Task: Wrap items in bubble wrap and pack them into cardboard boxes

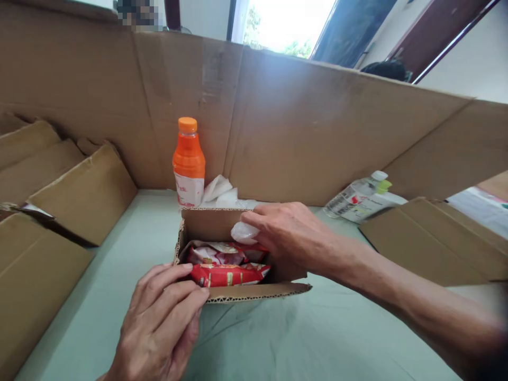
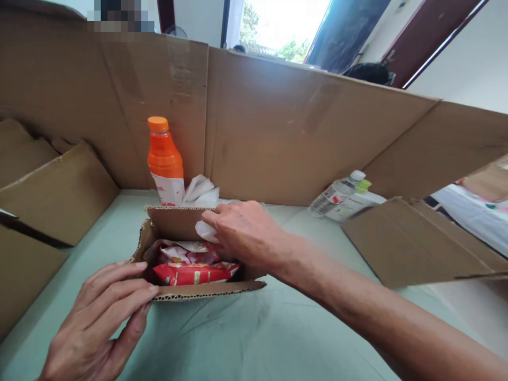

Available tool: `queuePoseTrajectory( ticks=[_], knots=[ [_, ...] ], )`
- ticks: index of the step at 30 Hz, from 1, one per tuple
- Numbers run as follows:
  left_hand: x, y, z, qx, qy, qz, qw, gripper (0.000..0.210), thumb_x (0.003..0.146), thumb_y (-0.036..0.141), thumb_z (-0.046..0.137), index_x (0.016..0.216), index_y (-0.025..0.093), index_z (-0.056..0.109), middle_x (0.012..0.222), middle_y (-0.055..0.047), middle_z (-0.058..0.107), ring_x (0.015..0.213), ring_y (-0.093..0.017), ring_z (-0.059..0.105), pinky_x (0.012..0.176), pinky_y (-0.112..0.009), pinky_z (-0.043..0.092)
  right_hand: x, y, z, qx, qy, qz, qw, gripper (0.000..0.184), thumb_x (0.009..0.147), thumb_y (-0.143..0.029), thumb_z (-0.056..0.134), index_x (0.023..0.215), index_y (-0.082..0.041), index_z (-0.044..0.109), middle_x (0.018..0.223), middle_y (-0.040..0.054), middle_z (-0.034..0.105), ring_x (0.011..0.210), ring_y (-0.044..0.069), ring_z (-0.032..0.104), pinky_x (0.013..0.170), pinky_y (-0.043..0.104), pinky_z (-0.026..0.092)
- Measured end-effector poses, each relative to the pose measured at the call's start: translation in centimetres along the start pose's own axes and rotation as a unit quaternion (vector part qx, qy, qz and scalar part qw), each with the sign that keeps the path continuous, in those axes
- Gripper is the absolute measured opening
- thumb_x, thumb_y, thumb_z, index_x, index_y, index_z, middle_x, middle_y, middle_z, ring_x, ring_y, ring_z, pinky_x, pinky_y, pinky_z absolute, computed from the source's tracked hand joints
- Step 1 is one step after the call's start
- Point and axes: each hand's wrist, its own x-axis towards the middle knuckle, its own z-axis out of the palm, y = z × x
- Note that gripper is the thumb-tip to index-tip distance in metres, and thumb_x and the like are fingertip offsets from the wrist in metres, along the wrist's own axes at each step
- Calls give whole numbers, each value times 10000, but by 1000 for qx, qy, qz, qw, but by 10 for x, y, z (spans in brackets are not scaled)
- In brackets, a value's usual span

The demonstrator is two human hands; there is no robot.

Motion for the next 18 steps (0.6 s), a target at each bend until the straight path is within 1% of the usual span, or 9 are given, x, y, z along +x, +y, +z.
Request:
queuePoseTrajectory(
  ticks=[3, 6, 9, 11, 13, 15, 16, 18],
  knots=[
    [-3, -3, -3, -1, -9, 8, 1000, 310, 813, 32, 607, 1082, 169, 676, 969, -58, 726, 1134, -247, 604, 1069, -452, 413, -9, 8, -3, 2, 13, -31, 999, 67, 907, -225, 586, 856, -193, 616, 785, 23, 640, 598, 113, 496, 542, 274, 223],
    [-3, -4, -2, -8, -10, 3, 1000, 305, 821, 41, 597, 1078, 186, 674, 970, -51, 731, 1110, -237, 620, 1068, -445, 416, -19, 11, -10, 0, 7, -52, 999, 56, 877, -177, 605, 836, -213, 620, 751, 23, 641, 605, 135, 500, 558, 290, 252],
    [-2, -3, 0, -9, -8, -1, 1000, 303, 822, 39, 598, 1076, 188, 672, 969, -50, 731, 1098, -233, 629, 1064, -442, 417, -14, -1, -12, 6, -47, -86, 995, 132, 798, -88, 651, 816, -219, 645, 748, 36, 669, 611, 153, 531, 560, 300, 282],
    [-1, -1, 1, -7, -3, -10, 1000, 290, 824, 47, 598, 1063, 192, 675, 959, -49, 731, 1089, -234, 636, 1056, -444, 423, -4, -12, -7, -1, -86, -116, 989, 185, 728, -47, 691, 828, -200, 661, 755, 47, 680, 612, 163, 556, 546, 301, 287],
    [0, 0, 1, -9, 3, -22, 1000, 279, 824, 52, 591, 1048, 196, 677, 949, -47, 732, 1080, -237, 642, 1045, -447, 430, 5, -18, 1, -10, -105, -138, 985, 212, 717, -46, 696, 882, -177, 669, 769, 50, 681, 626, 169, 579, 539, 294, 290],
    [-1, 0, 0, -14, 3, -23, 1000, 282, 824, 56, 584, 1051, 197, 676, 955, -48, 733, 1086, -239, 637, 1044, -450, 428, 11, -17, 6, -3, -101, -134, 986, 180, 766, -77, 669, 921, -168, 660, 795, 47, 682, 657, 166, 597, 549, 281, 302],
    [-1, 0, -1, -18, -2, -20, 1000, 287, 825, 58, 582, 1058, 196, 675, 961, -49, 734, 1095, -241, 632, 1047, -452, 424, 12, -14, 6, 3, -87, -115, 989, 147, 793, -102, 654, 923, -171, 651, 805, 43, 681, 664, 161, 599, 552, 274, 303],
    [-2, 0, -2, -23, -15, -10, 1000, 296, 825, 61, 581, 1073, 194, 673, 974, -51, 735, 1113, -244, 620, 1055, -456, 413, 10, -6, 2, 5, -45, -57, 997, 89, 832, -162, 639, 919, -181, 635, 818, 35, 676, 644, 151, 588, 542, 268, 284]
  ],
)
